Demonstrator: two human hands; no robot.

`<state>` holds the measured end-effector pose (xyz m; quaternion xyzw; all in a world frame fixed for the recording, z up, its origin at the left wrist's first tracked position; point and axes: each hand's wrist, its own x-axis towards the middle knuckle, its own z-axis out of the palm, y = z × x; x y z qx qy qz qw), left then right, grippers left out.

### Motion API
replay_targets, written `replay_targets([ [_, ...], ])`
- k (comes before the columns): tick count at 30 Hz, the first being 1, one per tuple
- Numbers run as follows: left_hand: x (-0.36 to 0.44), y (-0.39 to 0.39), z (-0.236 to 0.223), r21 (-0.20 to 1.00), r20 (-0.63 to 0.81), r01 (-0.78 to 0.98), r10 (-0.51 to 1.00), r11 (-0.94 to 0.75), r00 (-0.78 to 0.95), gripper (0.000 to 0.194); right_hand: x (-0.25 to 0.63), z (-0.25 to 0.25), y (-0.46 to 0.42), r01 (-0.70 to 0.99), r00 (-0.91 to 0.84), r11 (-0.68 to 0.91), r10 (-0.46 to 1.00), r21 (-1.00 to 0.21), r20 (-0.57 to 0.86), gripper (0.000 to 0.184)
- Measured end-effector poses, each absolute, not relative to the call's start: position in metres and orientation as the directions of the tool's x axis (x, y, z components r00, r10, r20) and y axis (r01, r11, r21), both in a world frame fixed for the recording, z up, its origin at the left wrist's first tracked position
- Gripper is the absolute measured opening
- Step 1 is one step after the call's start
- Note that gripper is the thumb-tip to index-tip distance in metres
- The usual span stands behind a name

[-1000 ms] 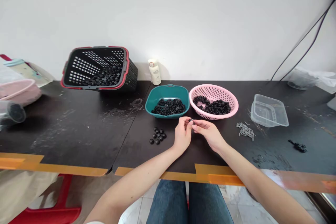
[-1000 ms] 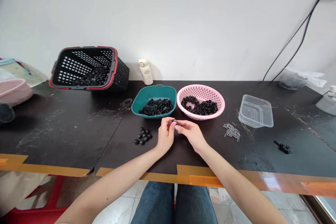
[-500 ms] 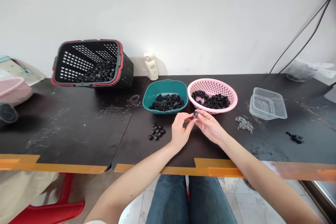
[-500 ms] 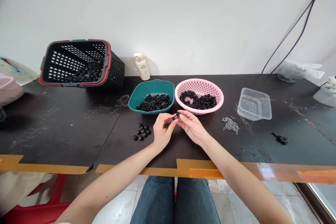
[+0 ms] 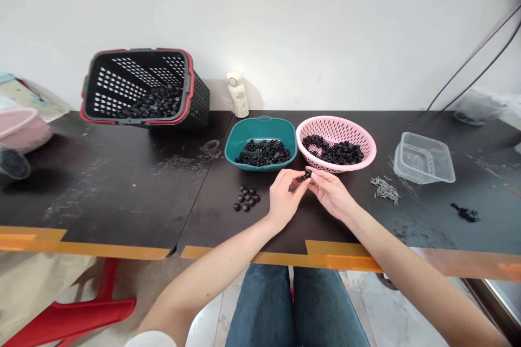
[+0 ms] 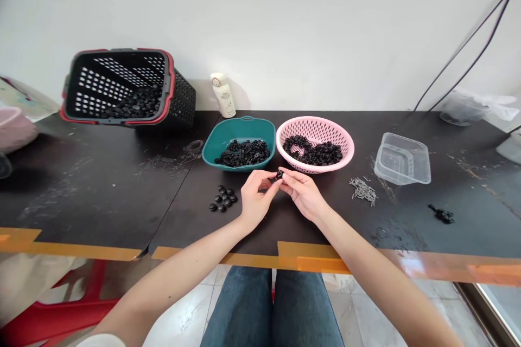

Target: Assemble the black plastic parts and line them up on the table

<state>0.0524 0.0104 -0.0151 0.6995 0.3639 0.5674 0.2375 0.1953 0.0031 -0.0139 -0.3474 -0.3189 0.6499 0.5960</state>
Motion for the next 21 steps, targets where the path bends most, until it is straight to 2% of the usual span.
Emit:
replay_targets([
  [12,0.0525,0.0128,-0.0167,0.743,0.626,0.245,0.776,-0.623,0.075,0.015,0.1962,-0.0107,0.0024,-0.469,-0.014,-0.032,0.999,-0.882,-0.029,0.023],
  [21,0.0528,0.0134,-0.0161,0.741,0.643,0.216,0.765,-0.636,0.045,0.016,0.1949,-0.0073,0.0009,-0.487,0.005,-0.004,1.0,-0.874,-0.008,0.023],
])
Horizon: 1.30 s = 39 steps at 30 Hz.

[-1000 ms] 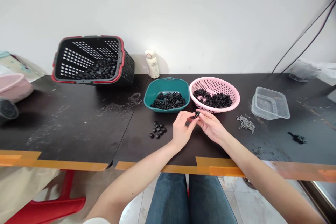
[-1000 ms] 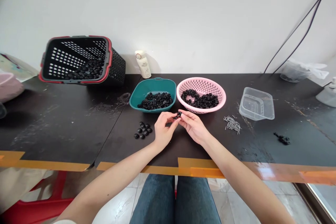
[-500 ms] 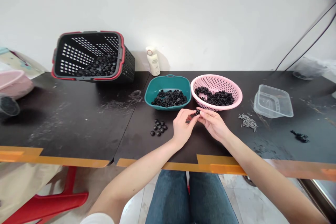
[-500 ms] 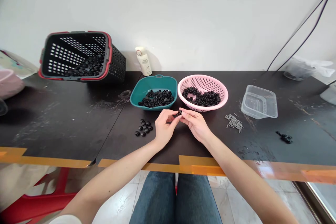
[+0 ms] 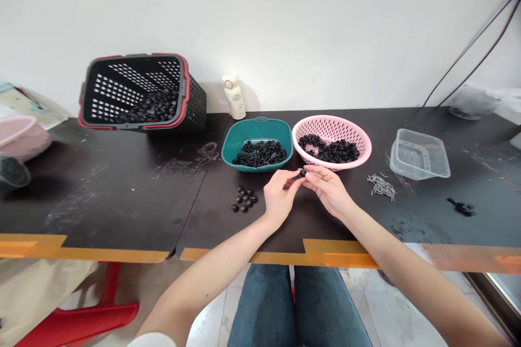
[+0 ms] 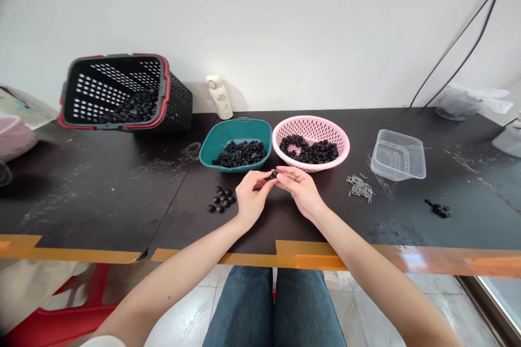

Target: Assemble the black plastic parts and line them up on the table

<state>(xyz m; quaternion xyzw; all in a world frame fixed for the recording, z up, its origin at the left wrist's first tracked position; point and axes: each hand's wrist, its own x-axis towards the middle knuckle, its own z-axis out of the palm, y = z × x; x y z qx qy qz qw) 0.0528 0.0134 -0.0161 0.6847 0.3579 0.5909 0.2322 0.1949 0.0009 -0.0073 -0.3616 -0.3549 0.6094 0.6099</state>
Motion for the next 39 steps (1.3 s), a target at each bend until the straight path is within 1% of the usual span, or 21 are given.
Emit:
replay_targets([
  [4,0.0537,0.0138,-0.0168,0.745,0.647,0.2,0.762,-0.636,0.016,0.017,0.1942,-0.005,-0.0003,-0.481,0.009,-0.011,1.0,-0.877,-0.018,0.022],
  [14,0.0527,0.0135,-0.0164,0.747,0.64,0.202,0.767,-0.633,0.035,0.015,0.1941,-0.0033,-0.0021,-0.456,-0.005,-0.03,1.0,-0.89,-0.031,0.019],
  [22,0.054,0.0148,-0.0178,0.765,0.622,0.22,0.783,-0.605,-0.009,0.015,0.193,-0.0029,-0.003,-0.464,0.028,-0.004,0.999,-0.886,-0.019,0.019],
  [27,0.0539,0.0148,-0.0175,0.758,0.624,0.232,0.781,-0.609,0.01,0.015,0.1927,-0.002,-0.0032,-0.438,0.028,-0.005,0.999,-0.899,-0.019,0.015],
  [34,0.0539,0.0146,-0.0174,0.752,0.633,0.234,0.774,-0.616,0.003,0.015,0.1929,-0.0014,-0.0044,-0.427,0.031,0.025,0.999,-0.904,0.013,0.013],
  [39,0.0513,0.0152,-0.018,0.707,0.671,0.274,0.74,-0.652,0.029,0.014,0.1931,-0.0019,-0.0051,-0.366,0.039,0.075,0.997,-0.928,0.066,0.016],
])
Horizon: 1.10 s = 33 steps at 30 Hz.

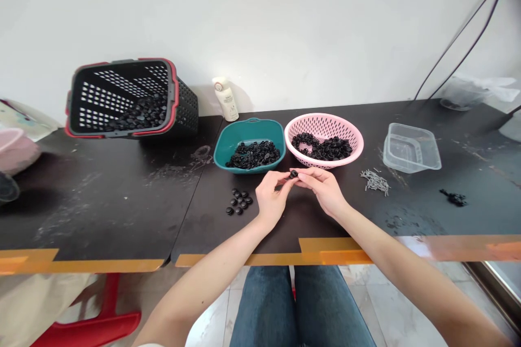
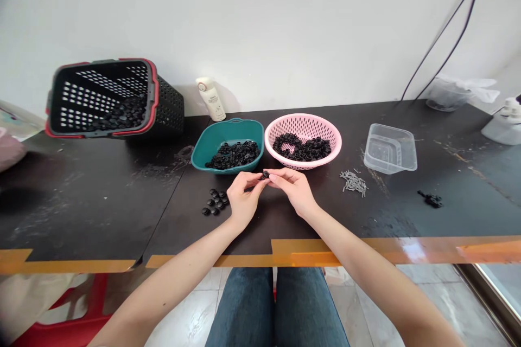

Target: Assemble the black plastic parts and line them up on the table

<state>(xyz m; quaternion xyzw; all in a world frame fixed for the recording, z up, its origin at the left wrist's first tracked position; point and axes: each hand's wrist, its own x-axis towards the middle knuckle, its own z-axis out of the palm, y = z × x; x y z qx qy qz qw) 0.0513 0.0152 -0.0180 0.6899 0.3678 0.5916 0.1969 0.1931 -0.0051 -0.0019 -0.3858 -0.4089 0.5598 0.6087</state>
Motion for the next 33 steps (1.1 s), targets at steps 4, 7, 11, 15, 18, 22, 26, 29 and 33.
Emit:
replay_targets([
  [4,0.048,0.016,-0.018,0.66,0.7,0.325,0.711,-0.677,0.061,0.013,0.193,-0.002,-0.005,-0.295,0.065,0.099,0.994,-0.95,0.084,0.022],
  [7,0.046,0.016,-0.018,0.585,0.736,0.39,0.667,-0.711,0.113,0.01,0.193,-0.001,-0.006,-0.258,0.069,0.096,0.994,-0.961,0.08,0.025],
  [11,0.046,0.017,-0.018,0.484,0.765,0.467,0.617,-0.74,0.185,0.01,0.191,0.0,-0.006,-0.273,0.063,0.071,0.996,-0.959,0.056,0.026],
  [15,0.047,0.017,-0.016,0.489,0.758,0.462,0.622,-0.74,0.195,0.015,0.191,0.001,-0.006,-0.392,-0.014,-0.024,1.0,-0.92,-0.02,0.021],
  [18,0.048,0.017,-0.011,0.568,0.731,0.431,0.67,-0.702,0.129,0.03,0.192,0.001,-0.005,-0.474,-0.032,-0.052,0.999,-0.879,-0.042,0.022],
  [22,0.048,0.017,-0.008,0.6,0.711,0.365,0.684,-0.712,0.165,0.03,0.195,0.002,-0.005,-0.485,-0.039,-0.018,0.999,-0.875,0.001,0.026],
  [26,0.048,0.016,-0.008,0.608,0.712,0.331,0.68,-0.722,0.174,0.024,0.195,0.002,-0.007,-0.454,-0.034,0.014,0.999,-0.891,0.033,0.019],
  [29,0.048,0.015,-0.008,0.613,0.712,0.322,0.681,-0.721,0.169,0.022,0.194,0.001,-0.007,-0.416,-0.023,0.033,0.999,-0.909,0.047,0.018],
  [33,0.047,0.013,-0.008,0.581,0.733,0.343,0.658,-0.738,0.174,0.02,0.194,0.0,-0.008,-0.322,0.029,0.11,0.994,-0.94,0.106,0.019],
])
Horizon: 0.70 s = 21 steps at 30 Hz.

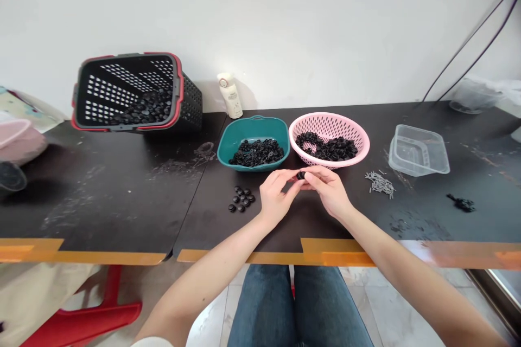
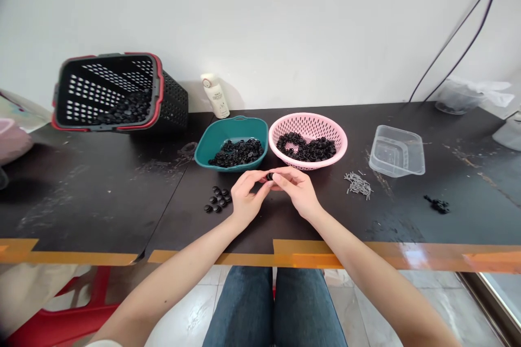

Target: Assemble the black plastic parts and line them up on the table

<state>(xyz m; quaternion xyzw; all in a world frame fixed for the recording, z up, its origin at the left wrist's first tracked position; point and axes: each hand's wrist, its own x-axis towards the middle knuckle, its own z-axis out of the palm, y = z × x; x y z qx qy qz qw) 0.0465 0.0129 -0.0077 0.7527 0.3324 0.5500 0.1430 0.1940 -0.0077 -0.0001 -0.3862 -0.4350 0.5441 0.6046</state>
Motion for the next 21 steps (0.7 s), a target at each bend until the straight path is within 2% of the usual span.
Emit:
replay_targets([
  [5,0.0456,0.0122,-0.0087,0.528,0.765,0.378,0.619,-0.761,0.179,0.018,0.1954,-0.0013,-0.0085,-0.284,0.036,0.163,0.986,-0.945,0.16,0.019],
  [10,0.0439,0.0137,-0.0087,0.508,0.775,0.385,0.604,-0.77,0.186,0.019,0.1958,-0.0014,-0.0075,-0.307,0.003,0.12,0.992,-0.944,0.125,0.02],
  [16,0.0434,0.0145,-0.0086,0.494,0.778,0.387,0.594,-0.779,0.203,0.018,0.1964,-0.0018,-0.0073,-0.275,0.008,0.146,0.989,-0.95,0.15,0.02],
  [21,0.0434,0.0139,-0.0087,0.496,0.779,0.397,0.598,-0.772,0.188,0.02,0.1962,-0.0011,-0.0081,-0.278,0.014,0.151,0.988,-0.949,0.153,0.029],
])
